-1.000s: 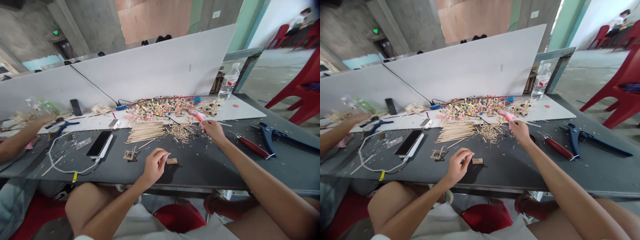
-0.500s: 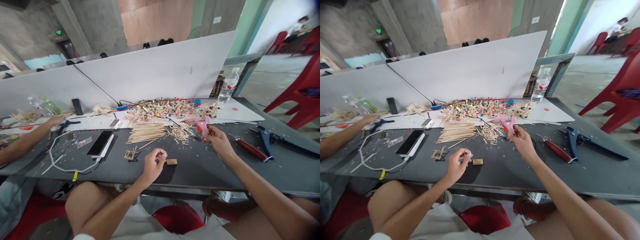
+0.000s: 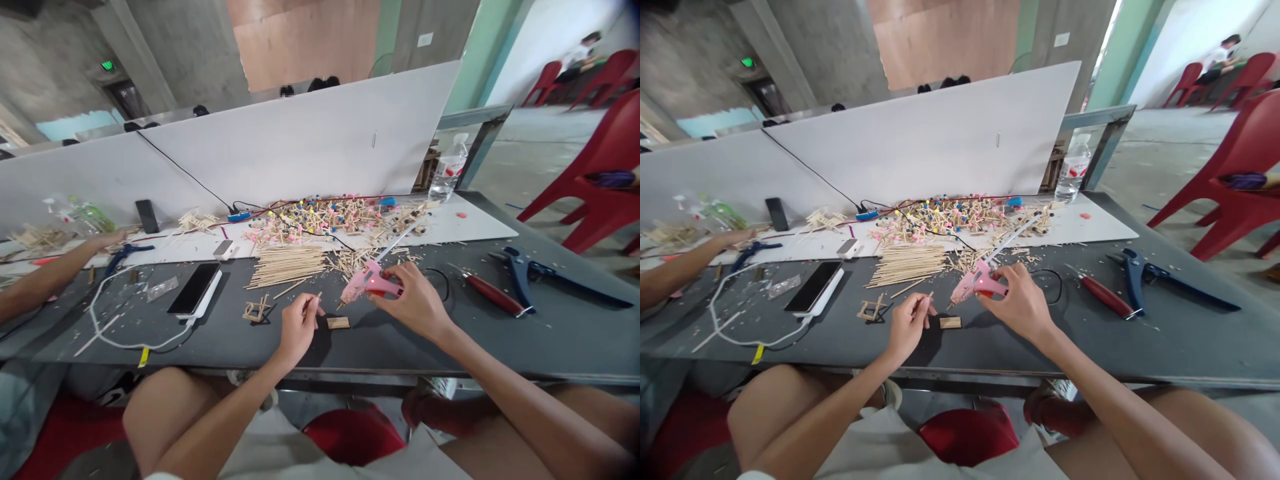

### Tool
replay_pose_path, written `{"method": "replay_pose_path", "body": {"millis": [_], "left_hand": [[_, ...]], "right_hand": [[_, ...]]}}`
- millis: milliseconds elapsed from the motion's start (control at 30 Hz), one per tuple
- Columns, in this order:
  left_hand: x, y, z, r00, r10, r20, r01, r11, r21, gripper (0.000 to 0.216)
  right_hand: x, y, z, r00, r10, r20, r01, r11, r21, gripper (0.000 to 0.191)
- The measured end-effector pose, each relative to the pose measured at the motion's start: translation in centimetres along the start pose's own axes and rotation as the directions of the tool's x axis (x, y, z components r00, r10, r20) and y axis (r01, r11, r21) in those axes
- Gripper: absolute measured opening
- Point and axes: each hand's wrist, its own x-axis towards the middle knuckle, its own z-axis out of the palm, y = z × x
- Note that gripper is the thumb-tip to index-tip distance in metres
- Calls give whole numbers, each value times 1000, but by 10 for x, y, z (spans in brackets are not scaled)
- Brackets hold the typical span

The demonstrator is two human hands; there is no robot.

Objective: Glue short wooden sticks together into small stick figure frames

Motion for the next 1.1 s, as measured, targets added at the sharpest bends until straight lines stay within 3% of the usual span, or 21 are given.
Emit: {"method": "replay_pose_path", "body": {"millis": [100, 233, 467, 733, 1100], "left_hand": [[0, 2, -2, 994, 89, -66, -82, 991, 102, 30], [1, 5, -3, 978, 184, -98, -167, 972, 164, 27], [-1, 3, 1, 997, 73, 40, -69, 994, -87, 26], [-3, 6, 0, 982, 157, 101, -150, 986, -75, 23], [-4, 6, 2, 977, 151, 151, -133, 983, -123, 29]], "right_hand": [[-1, 1, 2, 1000, -6, 1, 6, 1000, 23, 38], [0, 10, 4, 995, 102, 20, -103, 993, 63, 35], [0, 5, 6, 991, 135, -23, -134, 991, 24, 29], [-6, 9, 16, 999, 33, -30, -36, 995, -89, 16], [-6, 12, 22, 999, 9, 34, -5, 994, -114, 13]]}}
